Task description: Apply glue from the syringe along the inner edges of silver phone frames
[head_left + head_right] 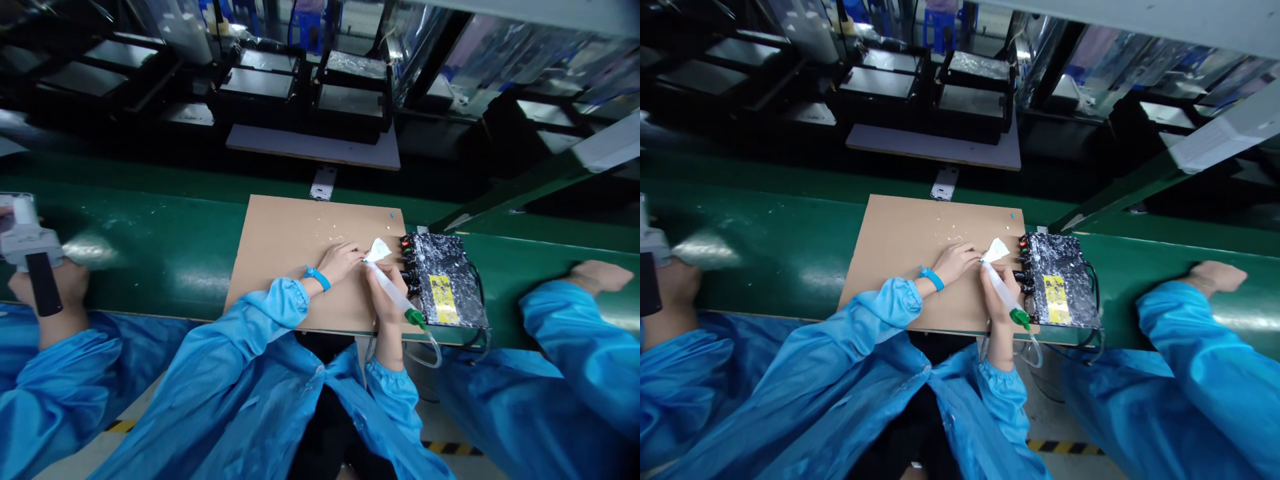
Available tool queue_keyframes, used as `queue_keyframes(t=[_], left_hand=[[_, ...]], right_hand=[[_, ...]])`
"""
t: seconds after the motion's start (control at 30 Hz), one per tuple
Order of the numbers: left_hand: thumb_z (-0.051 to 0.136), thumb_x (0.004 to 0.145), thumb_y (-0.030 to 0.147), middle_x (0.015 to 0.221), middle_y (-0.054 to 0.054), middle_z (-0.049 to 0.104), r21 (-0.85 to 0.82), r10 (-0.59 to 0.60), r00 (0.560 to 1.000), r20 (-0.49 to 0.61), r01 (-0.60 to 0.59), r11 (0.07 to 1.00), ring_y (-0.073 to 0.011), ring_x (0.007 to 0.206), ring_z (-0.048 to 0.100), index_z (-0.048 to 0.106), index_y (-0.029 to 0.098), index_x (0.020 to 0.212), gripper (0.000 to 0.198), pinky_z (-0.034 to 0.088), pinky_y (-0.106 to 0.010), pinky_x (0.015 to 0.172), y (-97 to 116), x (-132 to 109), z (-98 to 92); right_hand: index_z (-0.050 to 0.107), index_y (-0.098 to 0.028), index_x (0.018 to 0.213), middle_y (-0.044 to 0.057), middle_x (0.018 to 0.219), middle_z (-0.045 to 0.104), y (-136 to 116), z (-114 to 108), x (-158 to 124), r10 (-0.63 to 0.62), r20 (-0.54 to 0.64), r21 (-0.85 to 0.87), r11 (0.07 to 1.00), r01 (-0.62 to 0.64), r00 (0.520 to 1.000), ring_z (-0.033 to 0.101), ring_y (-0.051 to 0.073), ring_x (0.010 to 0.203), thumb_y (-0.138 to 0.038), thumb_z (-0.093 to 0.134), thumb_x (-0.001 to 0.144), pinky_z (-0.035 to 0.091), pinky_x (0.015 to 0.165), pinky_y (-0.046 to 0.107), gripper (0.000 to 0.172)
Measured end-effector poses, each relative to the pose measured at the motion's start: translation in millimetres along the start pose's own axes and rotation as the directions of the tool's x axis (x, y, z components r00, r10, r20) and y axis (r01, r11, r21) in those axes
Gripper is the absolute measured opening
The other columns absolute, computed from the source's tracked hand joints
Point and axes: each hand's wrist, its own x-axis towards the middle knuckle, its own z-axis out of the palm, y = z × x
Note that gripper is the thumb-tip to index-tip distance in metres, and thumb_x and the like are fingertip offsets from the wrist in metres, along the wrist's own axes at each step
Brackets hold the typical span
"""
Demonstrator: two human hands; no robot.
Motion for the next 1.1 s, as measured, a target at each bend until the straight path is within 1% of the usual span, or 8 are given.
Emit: queue_keyframes(t=[0.2, 0.33, 0.5, 0.7, 0.87, 0.93, 1.0, 1.1], left_hand=[[0.064, 0.116, 0.025, 0.122, -0.008, 0.079, -0.031, 0.061, 0.998, -0.018, -0.061, 0.998, -0.021, 0.11, 0.075, 0.084, 0.023, 0.12, 0.021, 0.057, -0.035, 0.098, -4, 2, 0.6], [0.063, 0.117, 0.027, 0.121, -0.007, 0.08, -0.037, 0.108, 0.994, -0.027, -0.109, 0.993, -0.0203, 0.11, 0.074, 0.082, 0.021, 0.117, 0.02, 0.056, -0.034, 0.096, -3, 2, -0.3], [0.059, 0.118, 0.026, 0.119, -0.009, 0.08, 0.003, 0.235, 0.971, -0.044, -0.236, 0.972, -0.0213, 0.11, 0.073, 0.081, 0.019, 0.114, 0.023, 0.055, -0.036, 0.095, -4, 1, 1.0], [0.064, 0.114, 0.018, 0.12, -0.012, 0.081, -0.025, 0.291, 0.956, 0.022, -0.291, 0.956, -0.0233, 0.111, 0.074, 0.083, 0.015, 0.116, 0.019, 0.057, -0.038, 0.096, 1, 4, -3.9], [0.073, 0.111, 0.021, 0.125, -0.006, 0.083, 0.073, 0.302, 0.952, 0.052, -0.305, 0.949, -0.0164, 0.109, 0.076, 0.088, 0.023, 0.116, 0.016, 0.059, -0.029, 0.097, 7, 10, -11.8], [0.066, 0.115, 0.021, 0.127, -0.007, 0.083, 0.067, 0.335, 0.94, 0.061, -0.339, 0.939, -0.0172, 0.113, 0.077, 0.089, 0.022, 0.117, 0.023, 0.059, -0.029, 0.1, 5, 14, -11.9], [0.059, 0.117, 0.022, 0.132, -0.007, 0.083, 0.087, 0.344, 0.934, 0.091, -0.352, 0.932, -0.0186, 0.116, 0.078, 0.089, 0.024, 0.12, 0.03, 0.059, -0.03, 0.102, 2, 16, -12.5], [0.05, 0.119, 0.023, 0.144, -0.003, 0.08, 0.09, 0.363, 0.921, 0.142, -0.378, 0.922, -0.0178, 0.12, 0.077, 0.09, 0.028, 0.123, 0.04, 0.059, -0.029, 0.106, 2, 16, -14.8]], right_hand=[[0.074, -0.02, 0.099, 0.009, 0.089, 0.079, 1, -6, 3, 0.012, -0.02, 0.137, 0.991, -0.009, 1.0, 0.074, 0.028, 0.078, -0.068, 0.087, 0.09, 0.06, 0.073, 0.038, 0.05], [0.071, -0.021, 0.095, 0.005, 0.077, 0.075, 2, -10, 3, 0.093, -0.003, 0.213, 0.973, -0.09, 0.996, 0.068, 0.022, 0.065, -0.067, 0.089, 0.09, 0.052, 0.062, 0.03, 0.049], [0.066, -0.023, 0.087, 0.001, 0.07, 0.07, -2, -13, 4, 0.13, -0.011, 0.27, 0.955, -0.122, 0.991, 0.06, 0.018, 0.057, -0.061, 0.089, 0.088, 0.044, 0.055, 0.026, 0.044], [0.065, -0.022, 0.082, 0.001, 0.065, 0.067, -2, -22, 5, 0.151, 0.023, 0.219, 0.964, -0.152, 0.988, 0.058, 0.018, 0.056, -0.069, 0.092, 0.081, 0.043, 0.054, 0.026, 0.054], [0.069, -0.021, 0.085, 0.004, 0.069, 0.069, 1, -37, 11, 0.193, 0.06, 0.165, 0.966, -0.201, 0.979, 0.056, 0.017, 0.057, -0.073, 0.096, 0.075, 0.042, 0.052, 0.025, 0.06], [0.072, -0.022, 0.089, 0.004, 0.069, 0.069, -1, -42, 14, 0.244, 0.087, 0.114, 0.961, -0.253, 0.966, 0.052, 0.017, 0.053, -0.076, 0.098, 0.071, 0.037, 0.046, 0.026, 0.062], [0.075, -0.025, 0.089, 0.005, 0.066, 0.066, -6, -46, 15, 0.236, 0.112, 0.071, 0.967, -0.245, 0.965, 0.05, 0.019, 0.05, -0.08, 0.099, 0.067, 0.035, 0.041, 0.029, 0.064], [0.08, -0.036, 0.091, 0.011, 0.076, 0.07, -8, -51, 14, 0.237, 0.137, 0.001, 0.971, -0.239, 0.962, 0.058, 0.027, 0.053, -0.082, 0.095, 0.07, 0.038, 0.037, 0.036, 0.053]])
